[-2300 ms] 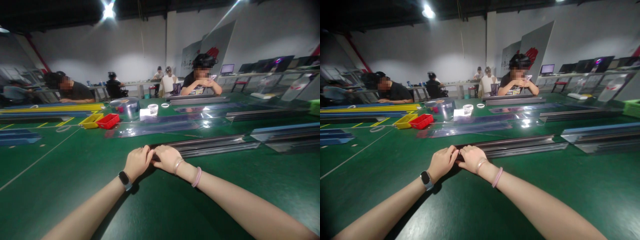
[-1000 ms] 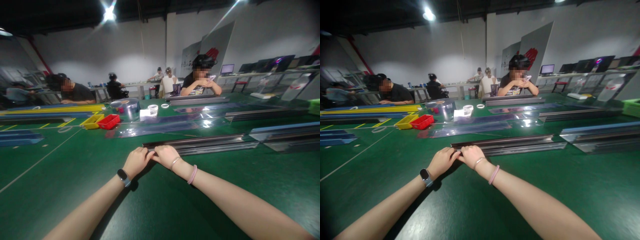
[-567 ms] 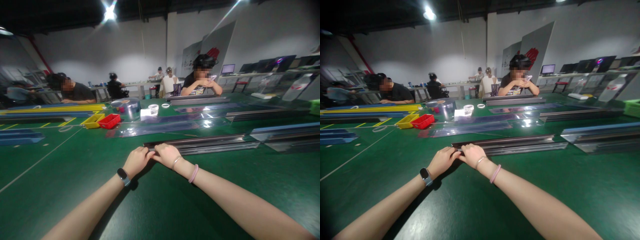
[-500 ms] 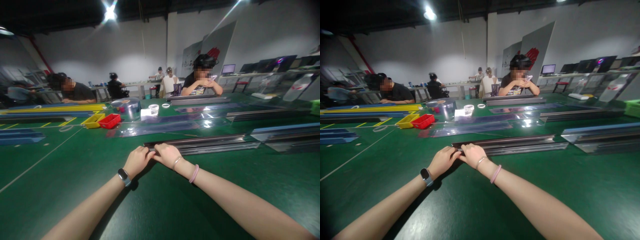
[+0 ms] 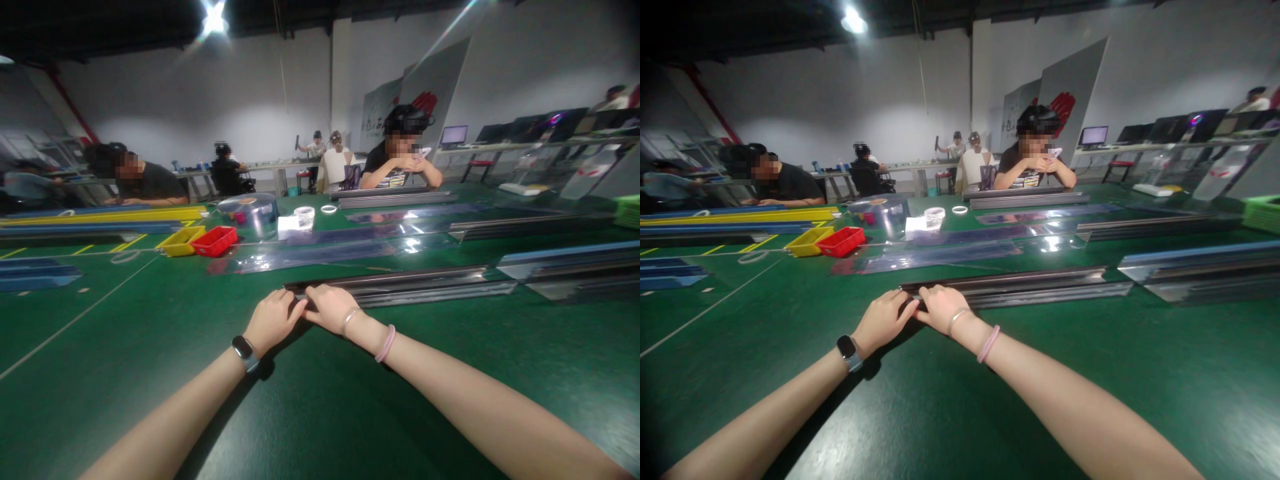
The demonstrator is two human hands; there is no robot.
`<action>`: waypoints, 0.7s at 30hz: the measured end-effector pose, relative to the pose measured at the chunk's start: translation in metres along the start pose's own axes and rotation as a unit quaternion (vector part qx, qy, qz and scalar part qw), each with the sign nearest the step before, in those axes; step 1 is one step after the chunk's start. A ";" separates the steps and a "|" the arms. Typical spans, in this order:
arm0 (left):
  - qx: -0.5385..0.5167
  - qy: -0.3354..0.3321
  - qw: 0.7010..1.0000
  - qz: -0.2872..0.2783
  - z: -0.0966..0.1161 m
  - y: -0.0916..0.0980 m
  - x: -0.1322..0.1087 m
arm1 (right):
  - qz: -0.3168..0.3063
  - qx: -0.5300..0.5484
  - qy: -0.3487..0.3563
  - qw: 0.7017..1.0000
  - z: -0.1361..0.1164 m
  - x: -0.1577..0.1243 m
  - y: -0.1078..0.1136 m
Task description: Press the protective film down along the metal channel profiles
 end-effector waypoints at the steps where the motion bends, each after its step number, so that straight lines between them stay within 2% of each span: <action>1: -0.003 -0.001 1.000 0.003 0.000 0.001 0.000 | 0.008 0.000 0.002 1.000 0.000 0.000 0.000; 8: 0.003 -0.003 1.000 0.016 0.004 0.003 -0.003 | 0.037 -0.002 0.011 0.999 -0.001 -0.004 -0.001; 17: 0.006 0.017 1.000 -0.010 0.001 0.000 0.000 | -0.004 -0.008 0.008 1.000 0.001 0.001 -0.003; 21: 0.006 0.020 1.000 -0.003 0.002 0.001 -0.001 | 0.013 0.001 0.012 1.000 0.001 0.000 -0.002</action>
Point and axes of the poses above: each hand's wrist, its own x-axis towards the middle knuckle, its own y-axis out of the back of the hand, z = x × y, the point moved 1 cm from there along x, towards the middle knuckle, and after that the axes turned 11 degrees about -x, right-handed, at the moved point
